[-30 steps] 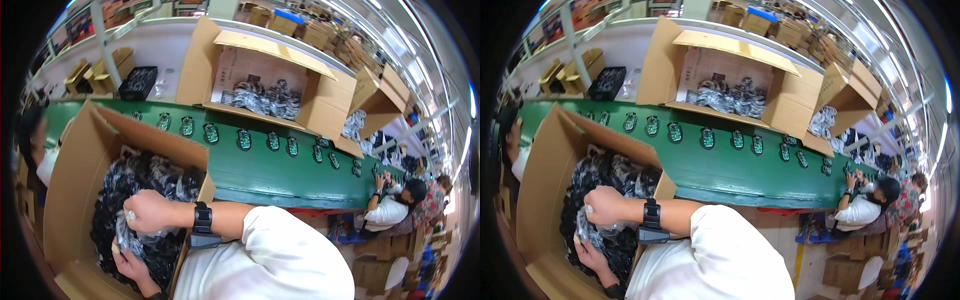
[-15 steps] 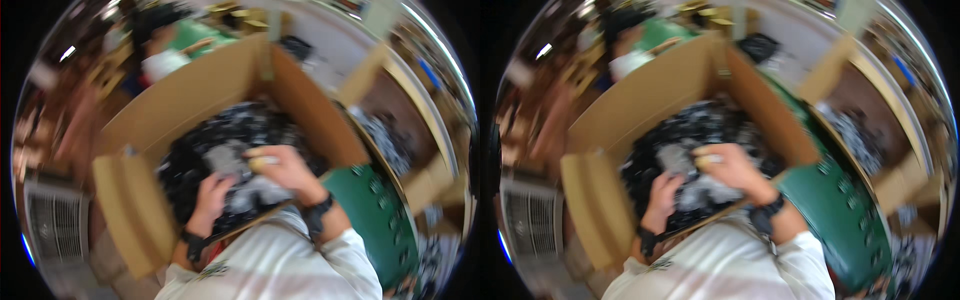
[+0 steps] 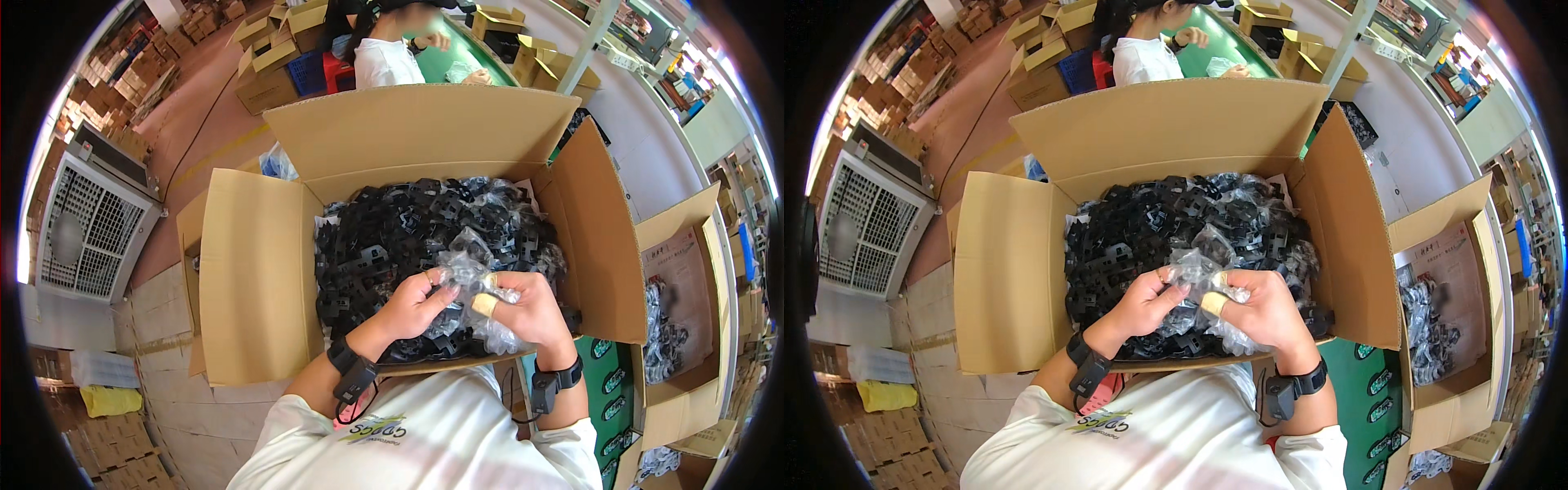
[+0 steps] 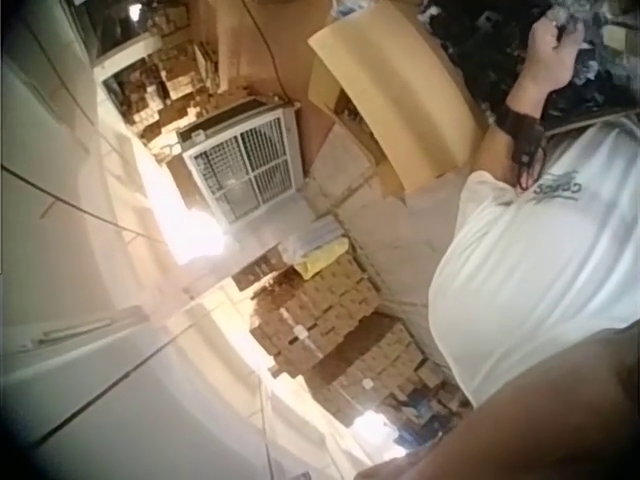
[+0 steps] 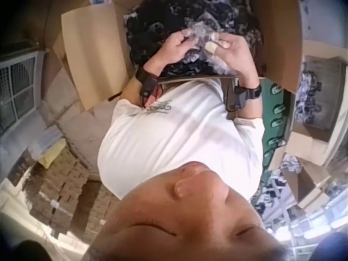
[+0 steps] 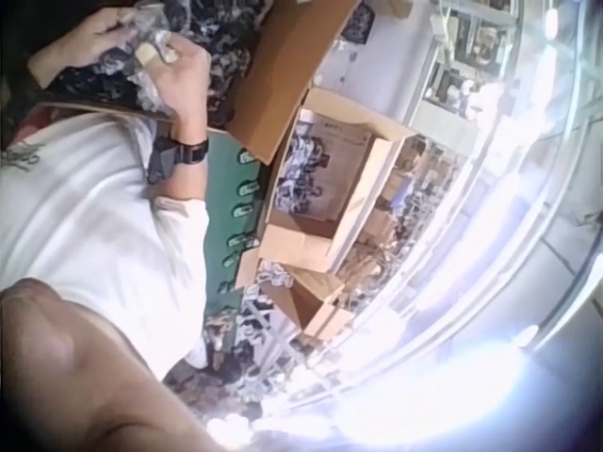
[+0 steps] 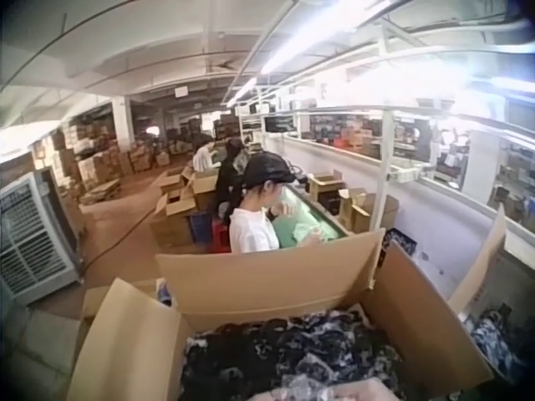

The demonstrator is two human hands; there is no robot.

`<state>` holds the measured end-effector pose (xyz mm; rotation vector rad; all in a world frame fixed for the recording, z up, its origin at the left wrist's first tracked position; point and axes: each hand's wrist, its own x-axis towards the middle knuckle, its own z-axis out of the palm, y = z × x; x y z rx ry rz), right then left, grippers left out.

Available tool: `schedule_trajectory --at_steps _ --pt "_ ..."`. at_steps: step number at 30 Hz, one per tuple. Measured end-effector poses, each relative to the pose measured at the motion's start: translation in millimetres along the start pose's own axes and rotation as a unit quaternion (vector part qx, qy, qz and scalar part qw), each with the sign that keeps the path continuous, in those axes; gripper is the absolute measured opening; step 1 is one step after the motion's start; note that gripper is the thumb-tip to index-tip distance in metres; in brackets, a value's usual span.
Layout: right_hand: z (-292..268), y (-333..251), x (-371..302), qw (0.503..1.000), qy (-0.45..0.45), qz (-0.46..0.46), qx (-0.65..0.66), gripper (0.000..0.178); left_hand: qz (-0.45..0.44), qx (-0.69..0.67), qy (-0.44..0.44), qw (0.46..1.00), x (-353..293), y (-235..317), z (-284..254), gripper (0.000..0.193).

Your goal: The recorder is assembling computer mice on a factory line, putting internal components into plastic shells and organizing them for the next stage.

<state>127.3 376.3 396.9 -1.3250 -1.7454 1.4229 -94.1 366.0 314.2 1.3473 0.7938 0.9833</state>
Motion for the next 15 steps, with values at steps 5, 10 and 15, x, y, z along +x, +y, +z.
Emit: schedule_trajectory --at_steps 5,10,15 --pt "-1 17 3 0.996 0.058 -0.023 0.060 0.011 -0.004 -0.052 -0.003 0.999 4 -1 10 0.041" --pt "0 16 5 0.937 0.206 -0.170 -0.227 0.013 0.023 0.037 0.198 0.979 5 1 4 0.056" --pt "29 4 3 0.883 0.180 -0.255 -0.351 0.012 0.005 0.056 0.121 0.991 8 1 6 0.046"
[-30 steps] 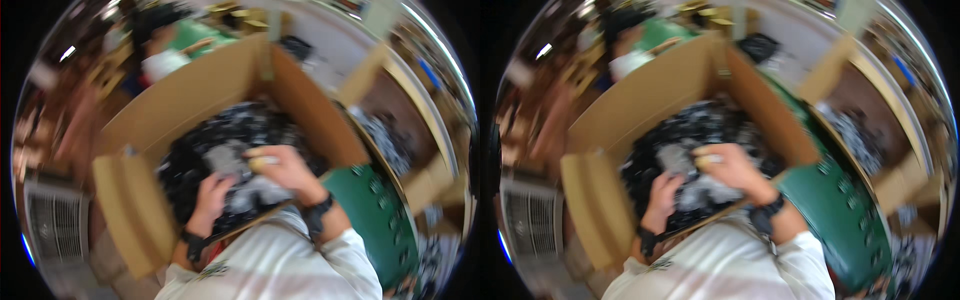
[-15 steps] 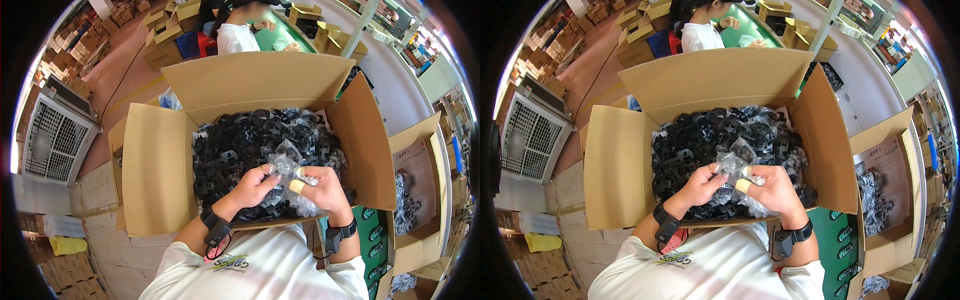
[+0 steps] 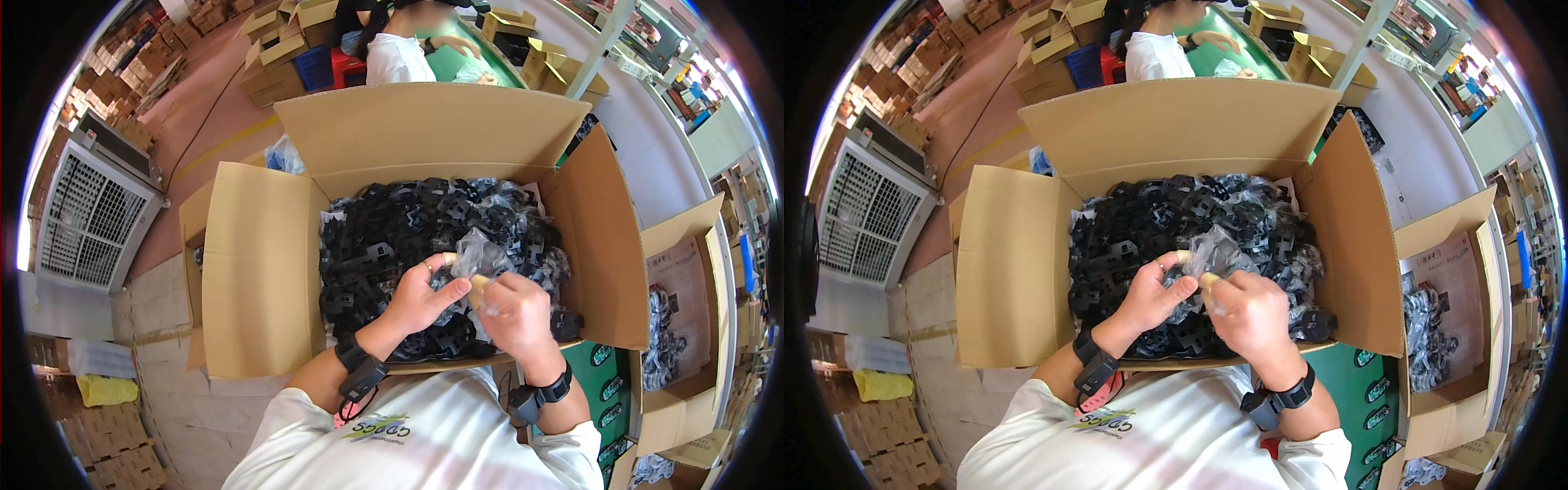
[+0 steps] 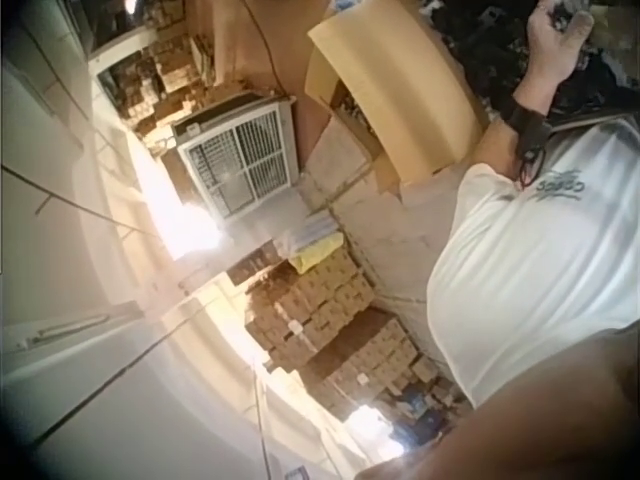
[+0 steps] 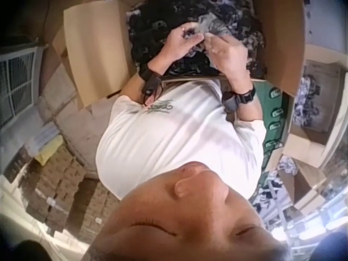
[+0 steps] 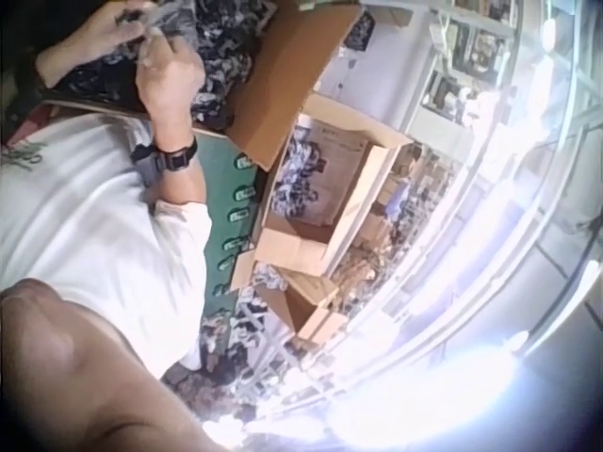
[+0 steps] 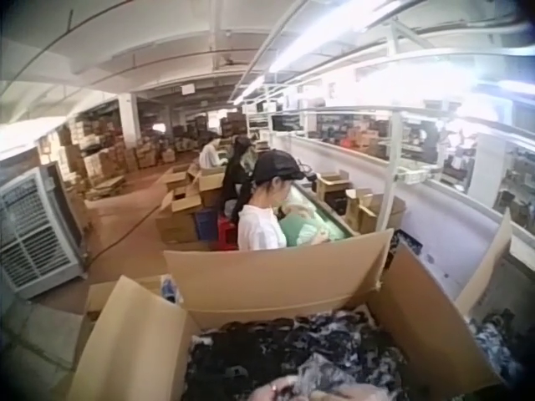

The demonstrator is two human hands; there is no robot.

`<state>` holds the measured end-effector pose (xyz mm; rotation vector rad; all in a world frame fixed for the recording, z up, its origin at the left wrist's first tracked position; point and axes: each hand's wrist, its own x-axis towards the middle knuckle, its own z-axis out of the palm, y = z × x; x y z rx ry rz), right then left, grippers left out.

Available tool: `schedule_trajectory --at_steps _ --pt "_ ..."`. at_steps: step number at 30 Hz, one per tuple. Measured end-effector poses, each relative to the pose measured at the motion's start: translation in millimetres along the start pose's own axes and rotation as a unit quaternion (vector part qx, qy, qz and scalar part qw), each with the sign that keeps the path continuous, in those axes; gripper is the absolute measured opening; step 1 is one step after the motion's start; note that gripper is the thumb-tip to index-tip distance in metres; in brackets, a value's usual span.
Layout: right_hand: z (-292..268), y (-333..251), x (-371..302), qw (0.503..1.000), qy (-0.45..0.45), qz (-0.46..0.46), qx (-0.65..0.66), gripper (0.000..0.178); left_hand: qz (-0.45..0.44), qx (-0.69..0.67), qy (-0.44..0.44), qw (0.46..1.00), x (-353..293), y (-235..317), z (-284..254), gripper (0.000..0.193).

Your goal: The recorder is assembling computer mice on a factory line, putting internal components into plastic shells and organizing them for the next stage.

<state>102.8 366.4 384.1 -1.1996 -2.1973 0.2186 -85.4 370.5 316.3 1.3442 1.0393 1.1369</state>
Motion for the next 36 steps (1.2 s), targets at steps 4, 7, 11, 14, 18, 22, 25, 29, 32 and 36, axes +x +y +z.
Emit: schedule_trajectory --at_steps 4,7,11,14,18,22,25,29,32,36 --pt "0 -7 -1 0.997 -0.044 0.027 0.055 0.020 -0.092 -0.150 -0.014 0.984 4 -5 -7 0.029" --pt "-1 -4 -3 0.989 -0.069 0.046 0.122 0.022 -0.071 -0.161 0.028 0.984 4 -7 -10 0.023" --pt "0 8 -8 0.977 0.018 0.140 0.160 0.015 -0.083 -0.255 0.070 0.961 3 -4 -10 0.022" --pt "0 25 -14 0.933 0.033 0.279 0.224 0.014 -0.073 -0.309 0.083 0.945 5 -1 -11 0.025" --pt "-8 17 1 0.884 -0.009 0.278 0.375 0.018 -0.065 -0.319 0.055 0.944 3 -2 -4 0.025" --pt "-6 21 2 0.863 -0.064 0.266 0.424 0.018 -0.022 -0.131 0.020 0.991 -1 1 -4 0.025" --pt "-24 23 13 0.862 -0.038 0.260 0.433 0.012 0.049 -0.014 0.049 0.997 -5 -1 -8 0.025" --pt "-35 28 16 0.836 -0.055 0.286 0.465 0.012 0.038 0.006 0.085 0.996 -12 7 -11 0.023" --pt "-32 20 13 0.757 -0.052 0.296 0.580 0.045 0.020 -0.052 0.092 0.994 -8 5 -12 0.020" --pt "-17 19 18 0.786 -0.099 0.324 0.518 0.036 -0.028 0.018 0.154 0.987 -8 9 -25 0.019"
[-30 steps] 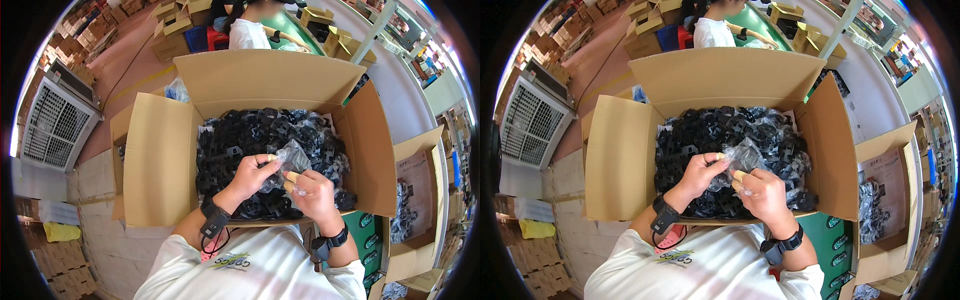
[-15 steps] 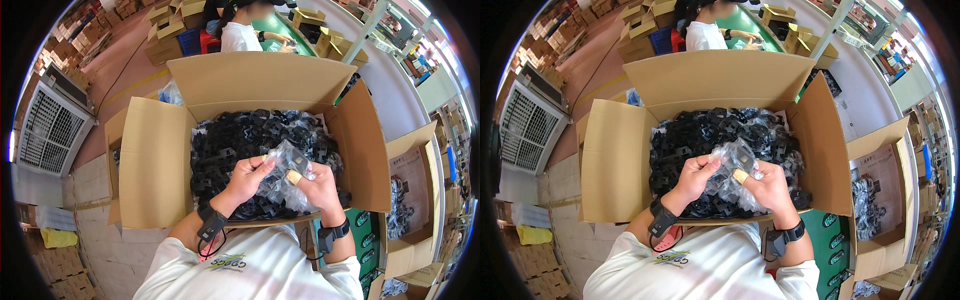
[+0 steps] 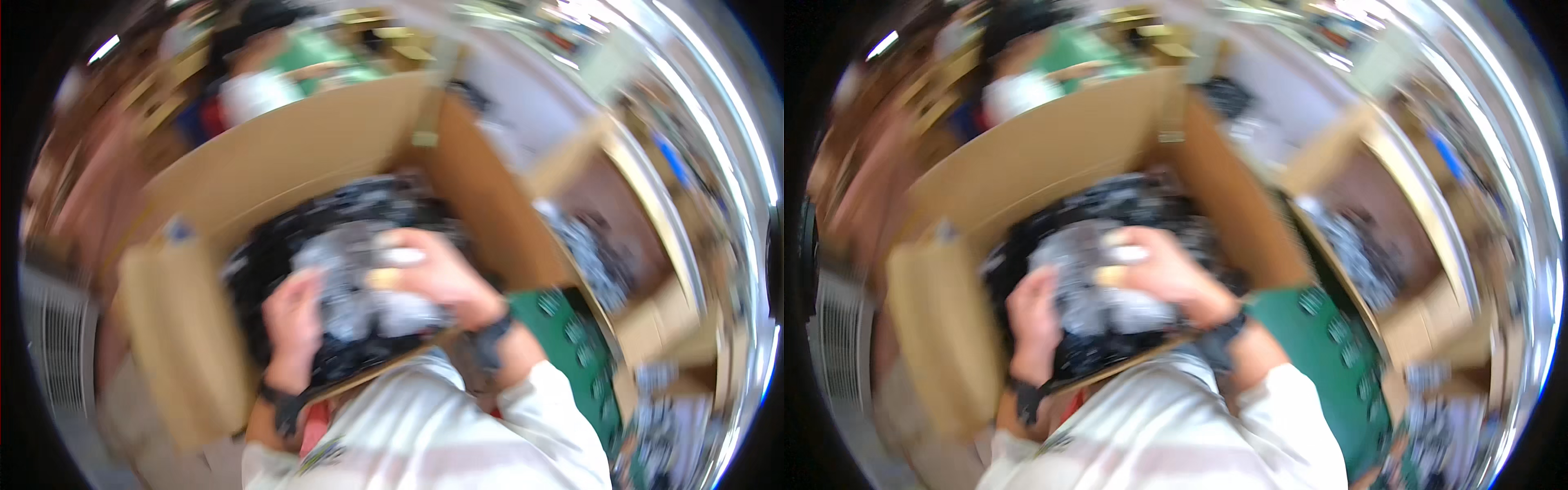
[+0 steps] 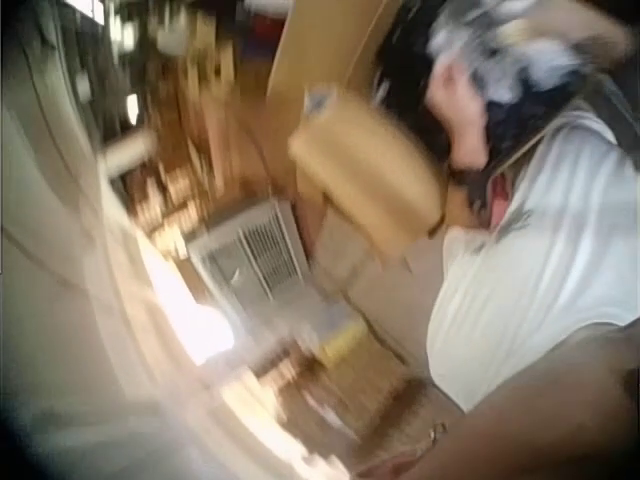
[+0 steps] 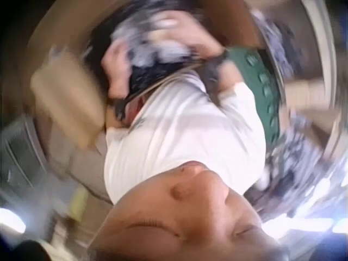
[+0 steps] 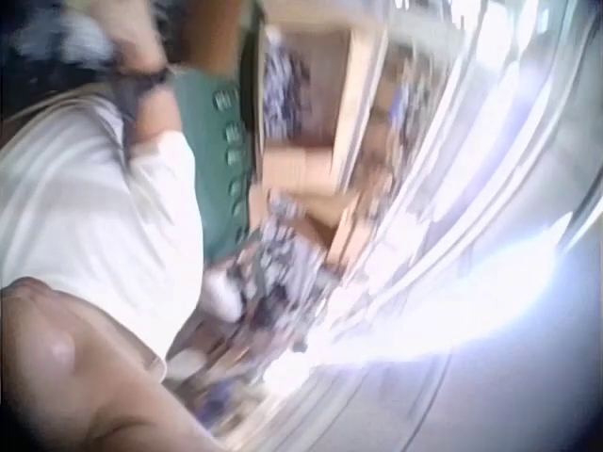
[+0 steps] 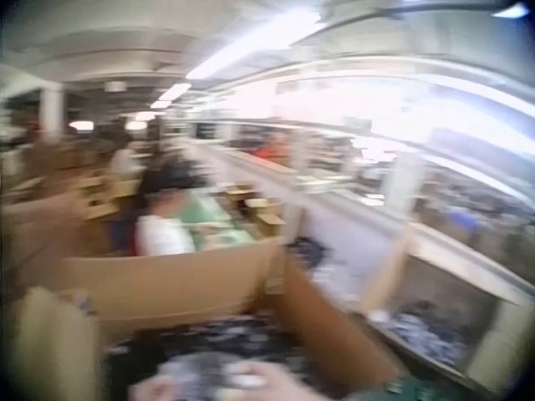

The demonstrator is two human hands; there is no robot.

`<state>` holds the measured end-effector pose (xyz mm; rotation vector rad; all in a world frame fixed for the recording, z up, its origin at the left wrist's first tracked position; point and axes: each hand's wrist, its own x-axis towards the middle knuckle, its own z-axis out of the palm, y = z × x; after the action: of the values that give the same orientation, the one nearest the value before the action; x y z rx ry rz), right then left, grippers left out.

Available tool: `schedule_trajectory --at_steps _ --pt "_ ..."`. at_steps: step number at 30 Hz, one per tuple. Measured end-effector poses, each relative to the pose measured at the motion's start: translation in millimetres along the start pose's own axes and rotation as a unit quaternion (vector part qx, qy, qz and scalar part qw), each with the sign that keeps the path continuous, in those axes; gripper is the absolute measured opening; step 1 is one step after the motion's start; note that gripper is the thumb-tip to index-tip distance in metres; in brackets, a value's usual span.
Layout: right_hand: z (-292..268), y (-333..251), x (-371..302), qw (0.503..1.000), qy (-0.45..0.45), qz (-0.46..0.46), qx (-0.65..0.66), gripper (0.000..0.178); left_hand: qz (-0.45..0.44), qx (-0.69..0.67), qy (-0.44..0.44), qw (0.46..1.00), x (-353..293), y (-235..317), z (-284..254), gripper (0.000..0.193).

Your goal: The recorder is assembling computer mice on a factory line, putting internal components into plastic shells and organizing them for the next stage.

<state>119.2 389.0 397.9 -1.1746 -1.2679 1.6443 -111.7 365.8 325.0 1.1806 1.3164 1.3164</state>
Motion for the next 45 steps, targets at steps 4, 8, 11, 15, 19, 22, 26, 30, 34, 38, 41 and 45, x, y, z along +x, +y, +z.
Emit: schedule_trajectory --at_steps 4,8,11,15,19,22,26,30,34,38,41,45 --pt "-4 17 27 0.982 0.014 -0.165 -0.089 0.022 0.035 -0.060 0.002 0.998 1 -14 -13 0.027" --pt "-22 11 20 0.953 0.132 -0.192 -0.194 0.019 0.047 -0.039 -0.003 0.998 6 -15 10 0.033" --pt "-33 0 1 0.932 0.194 -0.207 -0.224 0.019 0.049 -0.013 -0.014 0.999 0 -15 13 0.033" --pt "-30 -17 -17 0.935 0.183 -0.228 -0.200 0.018 0.055 -0.034 -0.043 0.997 -4 -22 9 0.033" --pt "-21 -14 -16 0.902 0.245 -0.304 -0.184 0.020 0.055 -0.015 -0.033 0.998 -3 -18 13 0.033" --pt "-18 -29 -18 0.848 0.344 -0.395 -0.088 0.021 0.008 -0.055 -0.035 0.998 0 -9 16 0.032" --pt "-24 -10 -6 0.873 0.210 -0.226 -0.379 0.021 -0.011 -0.052 0.008 0.999 8 -10 20 0.032" --pt "-29 -27 8 0.776 0.377 -0.441 -0.248 0.015 -0.028 -0.072 0.014 0.997 13 -23 10 0.031" --pt "-21 -11 7 0.836 0.252 -0.332 -0.357 0.018 -0.028 -0.058 0.001 0.998 12 -25 9 0.031" --pt "-28 -26 6 0.779 0.360 -0.453 -0.242 0.021 -0.034 -0.080 0.001 0.996 13 -28 9 0.030" --pt "-22 -21 1 0.822 0.279 -0.373 -0.329 0.023 -0.005 -0.065 0.004 0.998 15 -30 10 0.029" --pt "-20 -29 -2 0.784 0.353 -0.446 -0.248 0.020 -0.019 -0.069 0.007 0.997 11 -25 11 0.027"
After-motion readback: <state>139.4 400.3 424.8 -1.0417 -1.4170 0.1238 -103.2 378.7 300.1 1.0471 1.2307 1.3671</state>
